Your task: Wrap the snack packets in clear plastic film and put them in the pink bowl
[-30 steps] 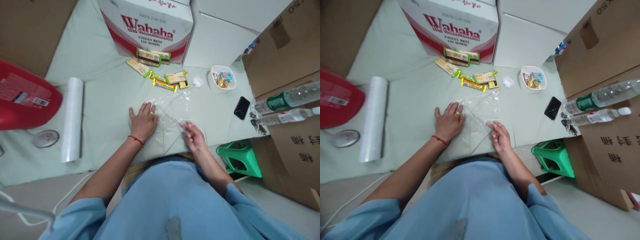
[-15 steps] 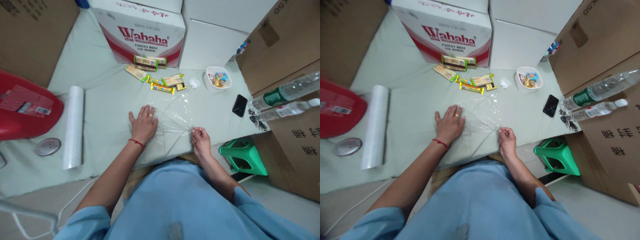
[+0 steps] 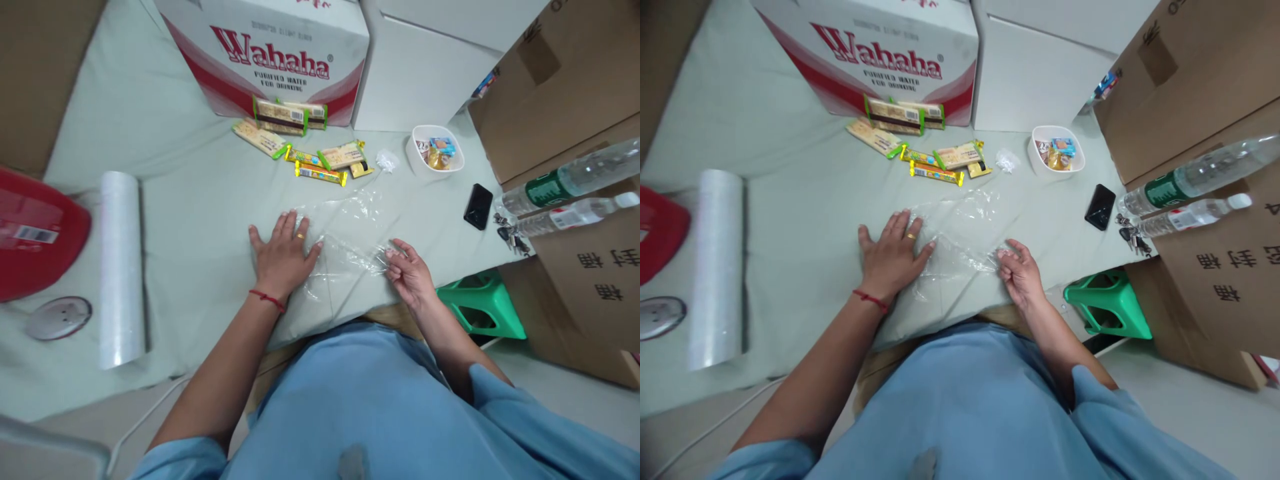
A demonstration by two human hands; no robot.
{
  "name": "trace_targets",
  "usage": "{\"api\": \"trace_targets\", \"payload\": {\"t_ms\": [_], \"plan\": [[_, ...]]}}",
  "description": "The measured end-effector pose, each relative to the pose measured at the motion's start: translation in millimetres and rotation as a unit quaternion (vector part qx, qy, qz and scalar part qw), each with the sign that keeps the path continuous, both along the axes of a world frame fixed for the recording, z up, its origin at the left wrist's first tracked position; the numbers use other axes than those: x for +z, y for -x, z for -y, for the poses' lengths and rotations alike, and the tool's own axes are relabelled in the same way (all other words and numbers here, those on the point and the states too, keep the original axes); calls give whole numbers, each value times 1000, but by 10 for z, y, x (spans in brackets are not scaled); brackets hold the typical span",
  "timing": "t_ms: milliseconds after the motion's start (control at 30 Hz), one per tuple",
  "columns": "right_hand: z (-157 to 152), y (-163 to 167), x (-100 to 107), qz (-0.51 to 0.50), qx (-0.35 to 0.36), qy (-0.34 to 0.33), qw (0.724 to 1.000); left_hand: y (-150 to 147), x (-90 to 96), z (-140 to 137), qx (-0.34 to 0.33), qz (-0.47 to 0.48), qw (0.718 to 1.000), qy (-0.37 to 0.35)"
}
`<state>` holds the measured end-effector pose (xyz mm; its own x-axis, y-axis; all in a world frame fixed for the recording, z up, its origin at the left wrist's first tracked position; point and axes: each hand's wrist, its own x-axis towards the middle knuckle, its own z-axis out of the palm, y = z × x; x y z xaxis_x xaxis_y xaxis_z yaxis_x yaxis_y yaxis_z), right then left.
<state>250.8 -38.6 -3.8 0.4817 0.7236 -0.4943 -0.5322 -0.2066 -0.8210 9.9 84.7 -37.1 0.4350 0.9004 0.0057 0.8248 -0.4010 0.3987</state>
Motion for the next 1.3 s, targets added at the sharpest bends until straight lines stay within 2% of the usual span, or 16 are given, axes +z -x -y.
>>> {"api": "trace_targets", "payload": {"t_ms": [233, 367, 467, 533, 633, 800, 867, 933, 1033, 1133, 1300], "plan": [[132, -218, 38, 110, -51, -4, 993, -4, 79, 4, -13, -67, 997, 30], [159, -265, 109, 77, 13, 72, 994, -2, 92, -13, -23, -90, 995, 43], [177, -233, 106, 138, 81, 112, 981, -3, 93, -21, -24, -92, 994, 45], [179, -202, 70, 213, 146, 125, 958, -5, 100, -23, -24, -94, 994, 47], [129, -159, -7, 292, 250, 156, 910, -8, 117, -25, -23, -96, 994, 49], [-82, -126, -110, 485, 232, 192, 821, -11, 117, -27, -23, -88, 995, 47], [-133, -133, -126, 519, 242, 180, 800, -12, 103, -22, -20, -80, 996, 44], [-125, -146, -126, 514, 238, 147, 811, -17, 89, -15, -11, -69, 997, 38], [-1, -150, -109, 499, 174, 105, 843, -26, 74, -7, 2, -54, 998, 30], [207, -127, -99, 485, 110, 93, 863, -31, 73, -6, 6, -49, 998, 27], [469, -145, -107, 436, 97, 94, 890, -20, 83, -7, 18, -47, 998, 30]]}}
